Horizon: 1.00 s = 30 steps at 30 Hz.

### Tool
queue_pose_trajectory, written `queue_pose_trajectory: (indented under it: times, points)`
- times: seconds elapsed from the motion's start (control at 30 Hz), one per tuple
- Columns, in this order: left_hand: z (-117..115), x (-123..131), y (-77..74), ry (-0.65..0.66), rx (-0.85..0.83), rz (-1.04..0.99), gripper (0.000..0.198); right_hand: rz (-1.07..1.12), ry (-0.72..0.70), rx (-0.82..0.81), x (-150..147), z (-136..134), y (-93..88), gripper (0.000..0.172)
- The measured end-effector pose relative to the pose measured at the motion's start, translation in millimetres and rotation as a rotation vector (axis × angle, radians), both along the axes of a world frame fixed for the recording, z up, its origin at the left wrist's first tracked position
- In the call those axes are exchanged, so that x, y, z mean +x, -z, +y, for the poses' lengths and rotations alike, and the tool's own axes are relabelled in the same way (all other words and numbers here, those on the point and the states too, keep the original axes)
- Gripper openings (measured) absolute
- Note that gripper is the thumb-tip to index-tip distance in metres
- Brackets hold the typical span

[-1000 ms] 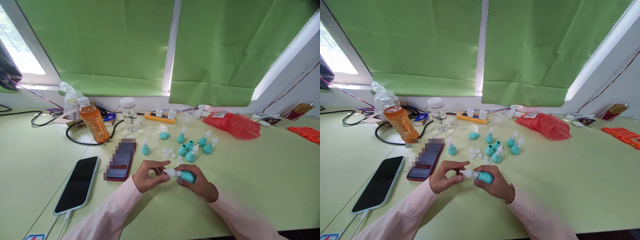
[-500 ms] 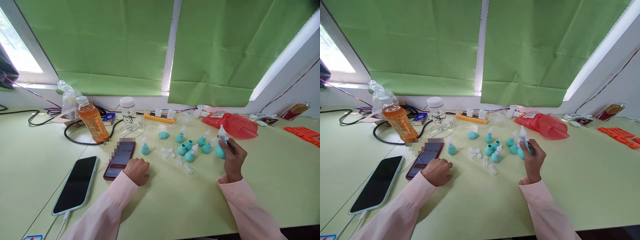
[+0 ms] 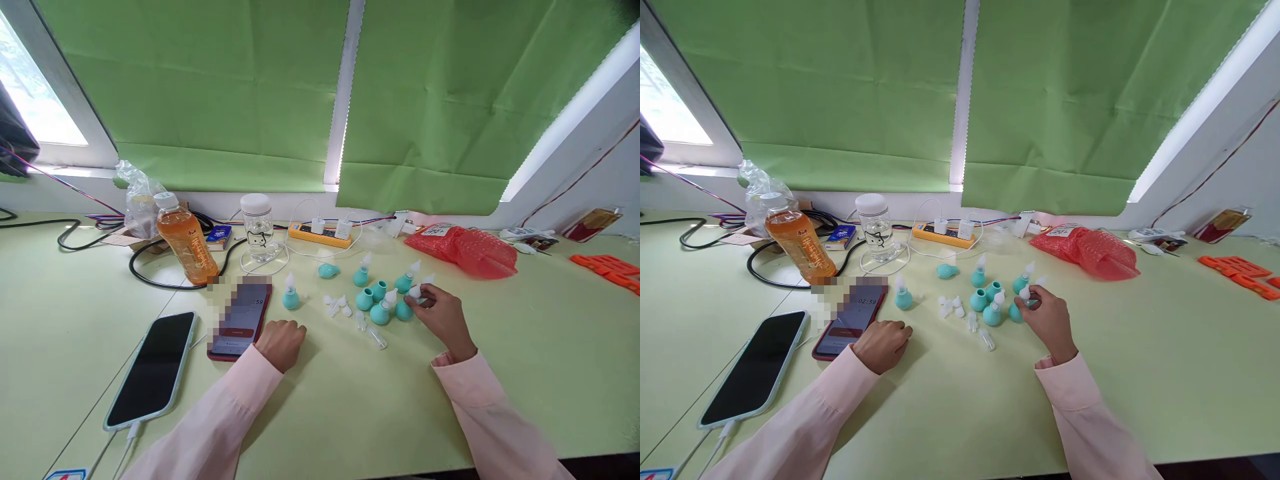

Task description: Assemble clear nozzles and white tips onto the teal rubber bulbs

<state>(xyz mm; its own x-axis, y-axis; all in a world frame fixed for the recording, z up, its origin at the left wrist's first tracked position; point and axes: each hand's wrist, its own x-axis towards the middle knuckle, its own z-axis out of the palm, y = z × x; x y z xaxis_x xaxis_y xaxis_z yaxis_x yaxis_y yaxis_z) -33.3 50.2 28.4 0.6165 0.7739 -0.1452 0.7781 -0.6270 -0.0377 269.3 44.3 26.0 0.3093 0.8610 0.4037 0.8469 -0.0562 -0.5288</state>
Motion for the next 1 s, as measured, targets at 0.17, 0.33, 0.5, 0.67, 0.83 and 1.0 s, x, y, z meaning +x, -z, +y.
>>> queue_pose_trajectory:
  times: [0.17, 0.33, 0.5, 0.67, 0.83, 1.0]
  points:
    - [-5, 5, 6.0, -0.005, 0.031, -0.019, 0.022, -0.057, 0.034, 0.005, 3, 1, 3.1, 0.028]
    - [-8, 10, 11.4, 0.0, 0.038, -0.03, 0.022, -0.165, 0.086, 0.103, 3, 1, 2.6, 0.032]
    - [-6, 12, 17.5, 0.001, 0.055, -0.053, 0.025, -0.227, 0.195, 0.373, -6, -5, -6.8, 0.04]
    - [-5, 14, 21.5, -0.013, 0.056, -0.07, 0.026, -0.291, 0.032, 0.742, -36, -21, 1.3, 0.03]
    - [-5, 16, 25.9, -0.002, 0.056, -0.086, 0.027, -0.529, -0.58, 0.355, -86, -28, 19.9, 0.022]
    - [-10, 21, 34.5, 0.02, 0.1, -0.141, 0.027, -0.694, -0.617, 0.094, -102, -18, 33.9, 0.033]
